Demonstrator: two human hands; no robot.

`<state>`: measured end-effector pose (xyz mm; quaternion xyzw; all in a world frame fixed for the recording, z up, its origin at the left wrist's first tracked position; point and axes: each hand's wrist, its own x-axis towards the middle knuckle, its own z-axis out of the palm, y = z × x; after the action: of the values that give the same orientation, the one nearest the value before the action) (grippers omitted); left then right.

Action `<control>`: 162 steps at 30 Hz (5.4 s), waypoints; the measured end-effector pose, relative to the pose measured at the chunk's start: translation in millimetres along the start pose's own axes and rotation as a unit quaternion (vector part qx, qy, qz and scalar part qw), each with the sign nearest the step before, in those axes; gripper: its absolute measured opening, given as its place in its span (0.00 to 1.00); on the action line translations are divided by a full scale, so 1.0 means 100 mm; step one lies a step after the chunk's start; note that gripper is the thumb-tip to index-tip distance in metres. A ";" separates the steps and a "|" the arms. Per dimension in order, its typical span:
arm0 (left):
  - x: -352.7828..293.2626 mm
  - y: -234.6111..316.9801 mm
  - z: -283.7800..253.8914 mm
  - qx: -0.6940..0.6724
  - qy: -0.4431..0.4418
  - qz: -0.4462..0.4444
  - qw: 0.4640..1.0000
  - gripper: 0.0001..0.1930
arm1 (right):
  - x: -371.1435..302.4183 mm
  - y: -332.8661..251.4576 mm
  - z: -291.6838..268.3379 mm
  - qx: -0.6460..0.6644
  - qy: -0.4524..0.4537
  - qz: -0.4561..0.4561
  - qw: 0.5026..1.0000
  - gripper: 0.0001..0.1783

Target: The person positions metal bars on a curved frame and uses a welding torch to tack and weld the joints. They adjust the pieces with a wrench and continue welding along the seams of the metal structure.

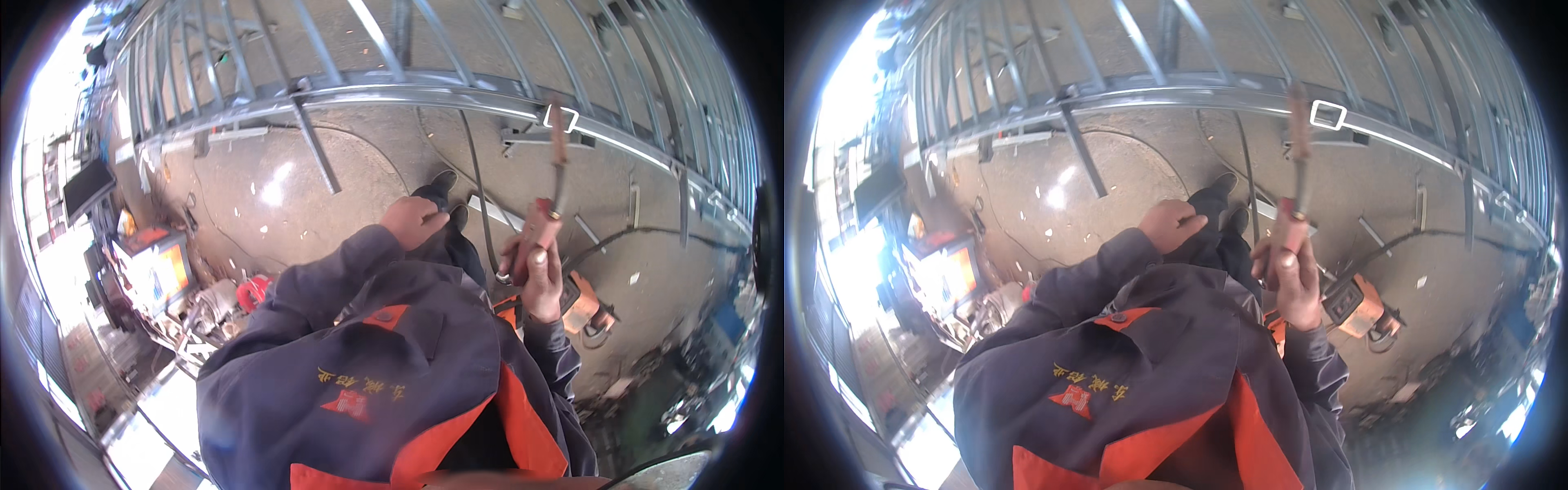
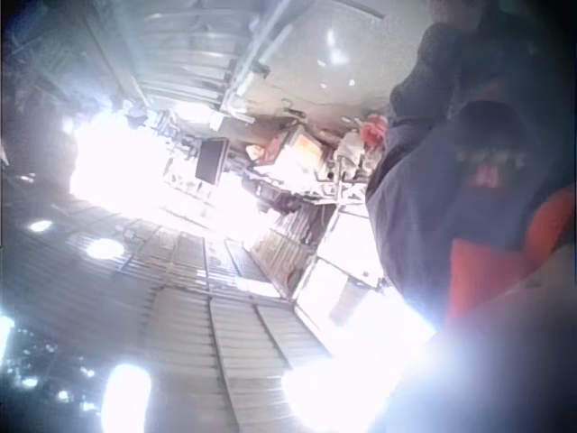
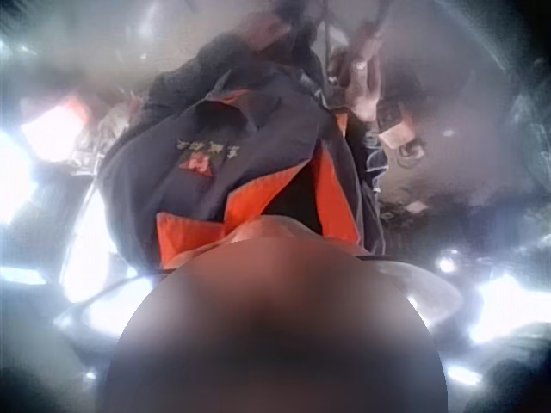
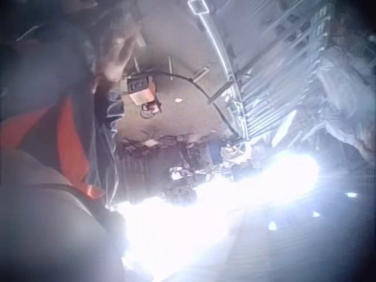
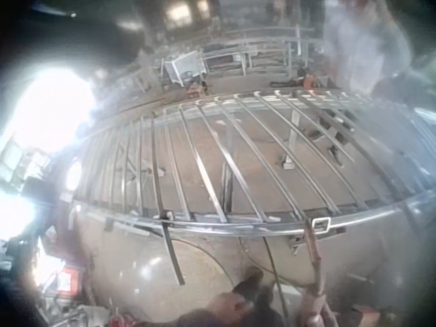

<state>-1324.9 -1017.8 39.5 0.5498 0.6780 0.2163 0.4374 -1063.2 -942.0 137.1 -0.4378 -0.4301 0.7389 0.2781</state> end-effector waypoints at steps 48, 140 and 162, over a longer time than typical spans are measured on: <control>0.39 -1.61 -1.15 0.094 0.472 0.033 0.876 0.19 | 2.10 1.40 2.36 0.065 -0.267 0.248 0.929 0.29; 0.44 -1.56 -1.10 0.210 0.409 -0.024 0.888 0.11 | 2.16 1.95 2.27 0.230 -0.298 0.277 0.884 0.32; 0.44 -1.57 -1.11 0.246 0.405 -0.006 0.881 0.12 | 2.15 1.98 2.29 0.261 -0.296 0.278 0.876 0.33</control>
<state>-1504.9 -1003.1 -39.1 0.5003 0.8305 0.2439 -0.0228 -1372.1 -956.3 -68.6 -0.2122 -0.1445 0.9662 0.0252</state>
